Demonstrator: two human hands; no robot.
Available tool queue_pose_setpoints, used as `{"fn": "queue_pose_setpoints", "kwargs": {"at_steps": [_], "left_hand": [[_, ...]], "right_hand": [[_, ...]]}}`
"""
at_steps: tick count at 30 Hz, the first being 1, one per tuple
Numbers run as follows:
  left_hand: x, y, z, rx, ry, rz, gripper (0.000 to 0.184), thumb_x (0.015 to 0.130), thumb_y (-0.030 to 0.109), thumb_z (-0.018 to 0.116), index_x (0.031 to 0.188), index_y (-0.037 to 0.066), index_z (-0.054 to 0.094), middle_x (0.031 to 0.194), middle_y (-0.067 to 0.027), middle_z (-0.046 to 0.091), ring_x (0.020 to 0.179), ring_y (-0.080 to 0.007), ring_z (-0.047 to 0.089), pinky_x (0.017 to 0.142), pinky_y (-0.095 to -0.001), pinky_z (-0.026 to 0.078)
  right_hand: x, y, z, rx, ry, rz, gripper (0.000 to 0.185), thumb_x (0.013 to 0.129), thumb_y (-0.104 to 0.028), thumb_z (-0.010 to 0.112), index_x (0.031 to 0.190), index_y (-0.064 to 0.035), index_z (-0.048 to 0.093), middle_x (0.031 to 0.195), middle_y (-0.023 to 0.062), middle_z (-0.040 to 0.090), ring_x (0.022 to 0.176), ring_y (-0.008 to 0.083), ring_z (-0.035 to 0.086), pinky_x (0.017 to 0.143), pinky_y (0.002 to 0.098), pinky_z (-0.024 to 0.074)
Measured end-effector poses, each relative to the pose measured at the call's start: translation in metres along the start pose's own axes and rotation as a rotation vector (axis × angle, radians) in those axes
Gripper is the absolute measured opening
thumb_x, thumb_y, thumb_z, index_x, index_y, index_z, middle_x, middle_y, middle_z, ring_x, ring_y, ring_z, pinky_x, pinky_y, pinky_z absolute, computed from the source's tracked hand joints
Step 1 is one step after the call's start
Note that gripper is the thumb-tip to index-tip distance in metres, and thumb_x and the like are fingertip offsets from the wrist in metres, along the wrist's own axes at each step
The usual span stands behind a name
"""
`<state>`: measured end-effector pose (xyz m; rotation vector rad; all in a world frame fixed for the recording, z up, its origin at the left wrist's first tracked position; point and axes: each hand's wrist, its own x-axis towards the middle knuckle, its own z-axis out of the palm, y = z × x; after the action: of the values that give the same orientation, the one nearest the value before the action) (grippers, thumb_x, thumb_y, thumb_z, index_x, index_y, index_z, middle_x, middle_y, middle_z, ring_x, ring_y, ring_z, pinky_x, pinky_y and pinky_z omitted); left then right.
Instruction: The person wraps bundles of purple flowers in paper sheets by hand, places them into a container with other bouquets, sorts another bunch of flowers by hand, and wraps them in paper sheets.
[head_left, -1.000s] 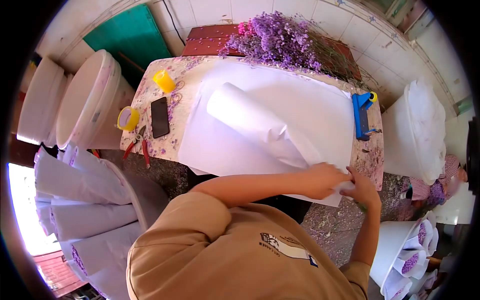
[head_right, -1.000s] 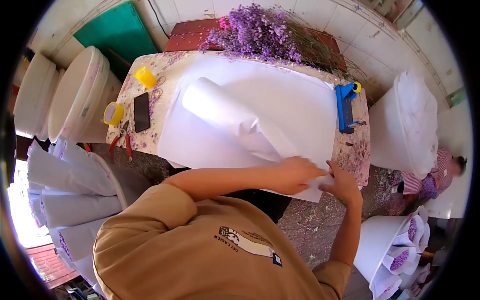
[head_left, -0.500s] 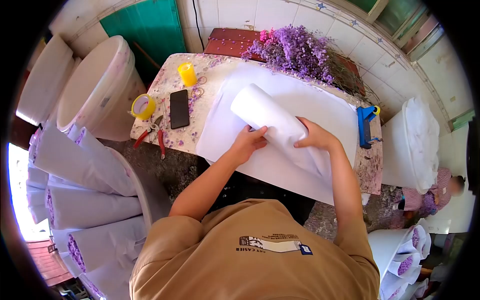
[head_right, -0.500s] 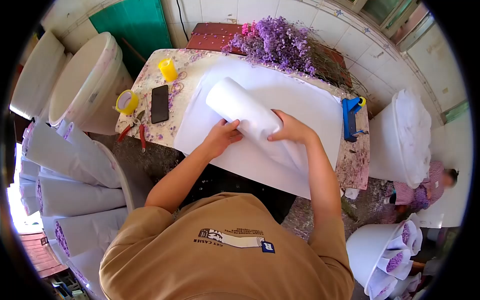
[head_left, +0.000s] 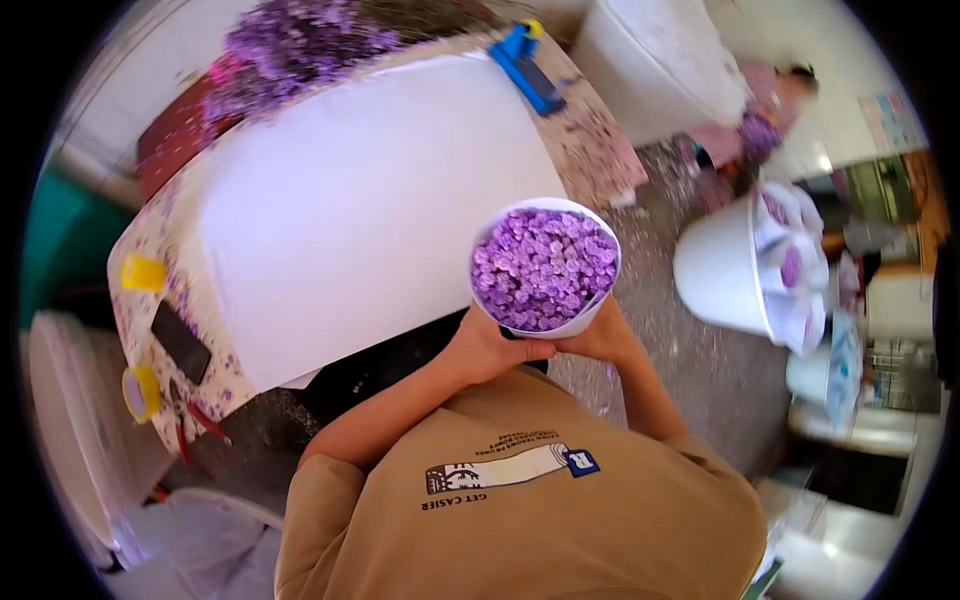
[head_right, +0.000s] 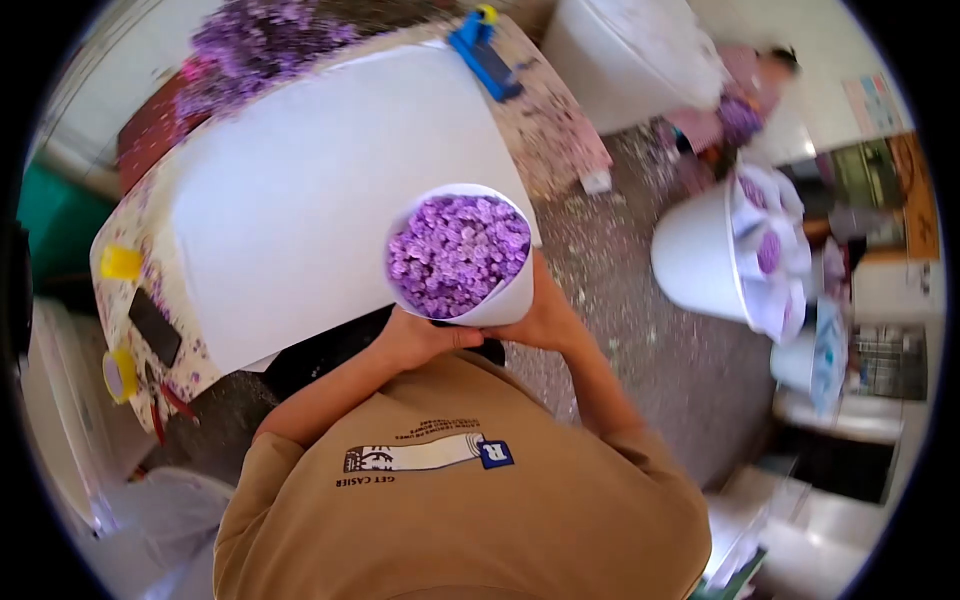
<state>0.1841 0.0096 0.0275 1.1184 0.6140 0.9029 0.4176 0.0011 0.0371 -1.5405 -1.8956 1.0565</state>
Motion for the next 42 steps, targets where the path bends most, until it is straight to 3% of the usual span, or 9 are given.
{"fn": "queue_pose_setpoints", "kwargs": {"at_steps": [3, 8, 9, 13, 16, 19, 24, 29, 42], "left_hand": [[-0.003, -0.009, 0.008, -0.092, -0.076, -0.114, 0.074, 0.064, 0.014, 0.095, 0.128, 0.004, 0.059, 0.126, -0.0093, 0.064, 0.120, -0.0231, 0.059, 0.106, -0.0391, 0.045], [-0.012, 0.005, -0.004, 0.369, -0.121, -0.041, 0.065, 0.075, 0.008, 0.084, 0.133, 0.004, 0.056, 0.134, -0.0157, 0.059, 0.126, -0.0288, 0.056, 0.109, -0.0418, 0.043], [-0.012, 0.008, -0.010, 0.460, -0.112, 0.108, 0.057, 0.081, 0.003, 0.075, 0.135, 0.004, 0.054, 0.137, -0.0178, 0.056, 0.127, -0.0320, 0.054, 0.110, -0.0405, 0.041], [-0.020, 0.040, -0.044, 0.276, 0.191, 0.196, 0.048, 0.086, 0.000, 0.068, 0.133, 0.003, 0.056, 0.134, -0.0168, 0.058, 0.125, -0.0310, 0.056, 0.107, -0.0386, 0.042], [-0.016, 0.083, -0.059, 0.273, 0.269, 0.338, 0.032, 0.088, -0.002, 0.064, 0.120, 0.002, 0.064, 0.128, -0.0158, 0.063, 0.121, -0.0284, 0.059, 0.102, -0.0374, 0.045], [-0.009, 0.105, -0.047, 0.534, 0.263, 0.390, 0.012, 0.089, 0.001, 0.068, 0.100, -0.001, 0.071, 0.122, -0.0164, 0.066, 0.117, -0.0268, 0.060, 0.096, -0.0371, 0.049], [0.001, 0.104, -0.032, 0.731, 0.194, 0.418, 0.016, 0.083, 0.003, 0.075, 0.098, -0.001, 0.072, 0.124, -0.0153, 0.065, 0.113, -0.0305, 0.061, 0.093, -0.0390, 0.051], [0.001, 0.100, -0.031, 0.834, 0.270, 0.475, 0.012, 0.080, 0.000, 0.074, 0.092, -0.002, 0.073, 0.119, -0.0146, 0.069, 0.107, -0.0322, 0.063, 0.090, -0.0409, 0.051], [-0.009, 0.096, -0.026, 0.947, 0.362, 0.542, 0.009, 0.075, 0.002, 0.076, 0.083, 0.002, 0.071, 0.116, -0.0099, 0.071, 0.106, -0.0301, 0.065, 0.091, -0.0419, 0.046]], "right_hand": [[-0.010, 0.003, 0.004, 0.006, 0.009, 0.037, 0.125, 0.049, -0.030, 0.099, 0.149, -0.0014, 0.030, 0.145, 0.0208, 0.043, 0.136, 0.0351, 0.044, 0.115, 0.0449, 0.0349], [-0.012, 0.002, 0.008, 0.037, 0.067, 0.012, 0.119, 0.049, -0.031, 0.099, 0.146, -0.0023, 0.035, 0.139, 0.0188, 0.050, 0.131, 0.0319, 0.050, 0.112, 0.0440, 0.0391], [-0.011, 0.002, 0.007, 0.040, 0.051, 0.000, 0.119, 0.049, -0.031, 0.099, 0.146, -0.0023, 0.035, 0.139, 0.0188, 0.050, 0.131, 0.0319, 0.050, 0.112, 0.0440, 0.0391], [-0.004, 0.001, 0.012, 0.049, 0.052, -0.031, 0.113, 0.050, -0.028, 0.098, 0.145, -0.0030, 0.041, 0.139, 0.0170, 0.056, 0.129, 0.0298, 0.056, 0.108, 0.0424, 0.0442], [0.001, -0.003, 0.012, 0.071, -0.002, -0.069, 0.112, 0.051, -0.028, 0.097, 0.145, -0.0028, 0.042, 0.138, 0.0186, 0.057, 0.128, 0.0319, 0.057, 0.107, 0.0424, 0.0453], [0.006, -0.010, 0.015, -0.033, -0.041, -0.073, 0.110, 0.053, -0.029, 0.096, 0.145, -0.0036, 0.043, 0.136, 0.0204, 0.057, 0.126, 0.0344, 0.058, 0.106, 0.0433, 0.0467], [-0.003, -0.005, 0.024, -0.044, -0.019, -0.062, 0.109, 0.055, -0.029, 0.095, 0.146, -0.0046, 0.041, 0.135, 0.0217, 0.056, 0.125, 0.0383, 0.057, 0.105, 0.0450, 0.0468], [-0.005, -0.012, 0.026, -0.087, 0.003, -0.075, 0.104, 0.057, -0.029, 0.094, 0.145, -0.0052, 0.042, 0.133, 0.0208, 0.057, 0.124, 0.0386, 0.057, 0.104, 0.0461, 0.0469], [-0.005, -0.018, 0.036, -0.191, 0.012, -0.176, 0.105, 0.057, -0.033, 0.094, 0.142, -0.0012, 0.041, 0.130, 0.0217, 0.057, 0.119, 0.0410, 0.057, 0.100, 0.0484, 0.0475]]}}
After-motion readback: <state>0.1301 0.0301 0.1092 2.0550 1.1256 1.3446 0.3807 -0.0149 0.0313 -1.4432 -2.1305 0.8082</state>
